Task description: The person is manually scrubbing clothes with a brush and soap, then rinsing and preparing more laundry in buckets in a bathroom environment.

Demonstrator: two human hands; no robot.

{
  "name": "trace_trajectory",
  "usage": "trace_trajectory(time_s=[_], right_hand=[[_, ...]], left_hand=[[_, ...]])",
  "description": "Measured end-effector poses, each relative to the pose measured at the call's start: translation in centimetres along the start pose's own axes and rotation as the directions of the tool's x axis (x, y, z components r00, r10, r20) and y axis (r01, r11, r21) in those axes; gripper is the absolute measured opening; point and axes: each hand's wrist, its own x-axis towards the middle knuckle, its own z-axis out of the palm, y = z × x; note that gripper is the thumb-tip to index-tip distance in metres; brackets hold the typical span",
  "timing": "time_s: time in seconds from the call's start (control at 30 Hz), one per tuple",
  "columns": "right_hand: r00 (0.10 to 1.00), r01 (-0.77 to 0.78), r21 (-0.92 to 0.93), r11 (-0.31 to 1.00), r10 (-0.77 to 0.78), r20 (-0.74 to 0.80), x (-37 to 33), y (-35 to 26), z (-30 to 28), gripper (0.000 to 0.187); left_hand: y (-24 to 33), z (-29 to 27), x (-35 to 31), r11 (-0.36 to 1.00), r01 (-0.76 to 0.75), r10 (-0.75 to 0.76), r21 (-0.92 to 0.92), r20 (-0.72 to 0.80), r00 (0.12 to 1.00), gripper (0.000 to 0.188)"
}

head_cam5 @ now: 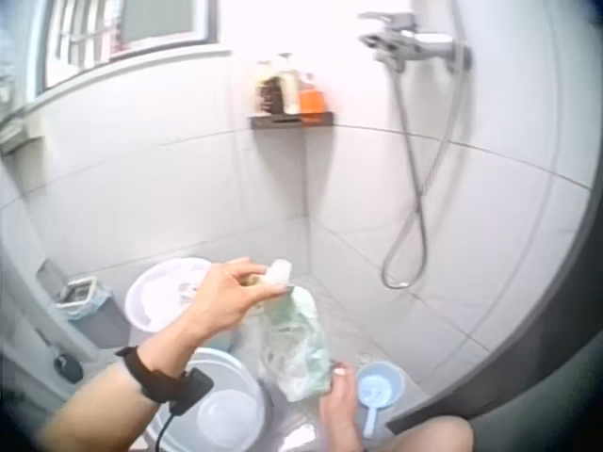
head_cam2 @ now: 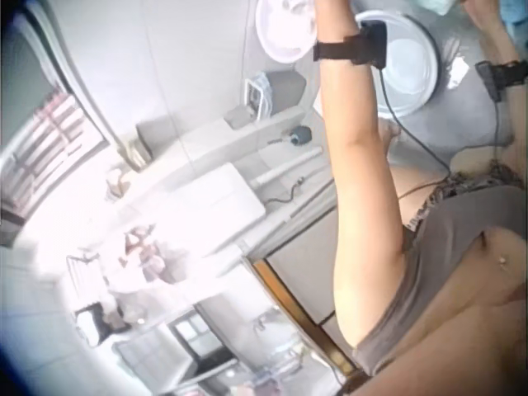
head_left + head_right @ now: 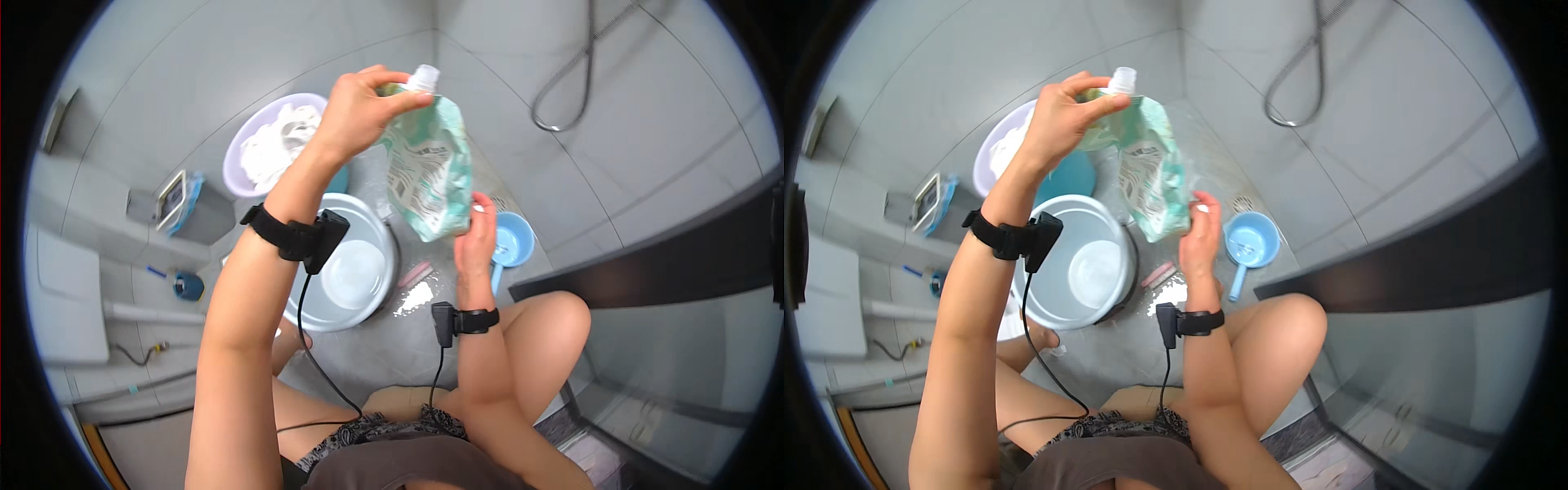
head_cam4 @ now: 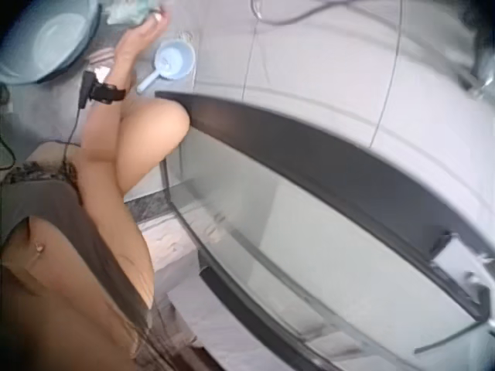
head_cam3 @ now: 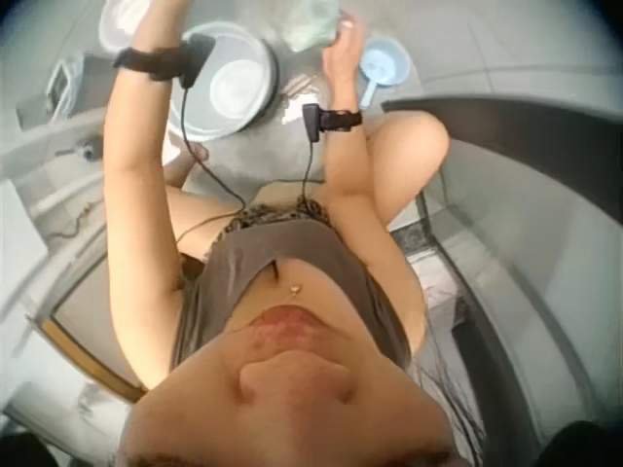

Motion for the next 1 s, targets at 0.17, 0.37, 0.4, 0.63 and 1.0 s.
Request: trace_trajectory(time_s=[0.17,0.37,0.4,0.63,1.0], right_hand=[[0.997,0.047,0.014,0.999,-0.046,-0.062,0.7,-1.5,3.5,0.029],[0.898,0.062,-0.195,0.979,0.031,0.438,-0.8,-6.7,15.5,0.036],[0.793,0.117,-0.282,0.952,0.081,0.604,-0.1,-7.1,17.3,0.035],[0.252,0.617,-0.414,0.669,0.331,0.909,-0.6,-5.6,24.0,0.026],[0.164,0.805,-0.464,0.369,0.614,0.772,-1.7,-5.2,27.3,0.023]], left_hand=[[0.9,-7.5,-5.6,0.997,0.056,-0.05,0.052,-0.125,0.991,0.038],[-3.0,-12.3,-13.1,0.993,0.059,-0.038,0.101,-0.196,0.98,0.035],[-3.3,-11.7,-13.5,0.991,0.122,-0.107,0.058,-0.219,0.97,0.035],[-6.2,-11.0,-15.7,0.974,0.201,-0.169,0.108,-0.251,0.953,0.037],[-8.0,-11.1,-17.8,0.982,0.12,-0.069,0.147,-0.316,0.946,0.031]])
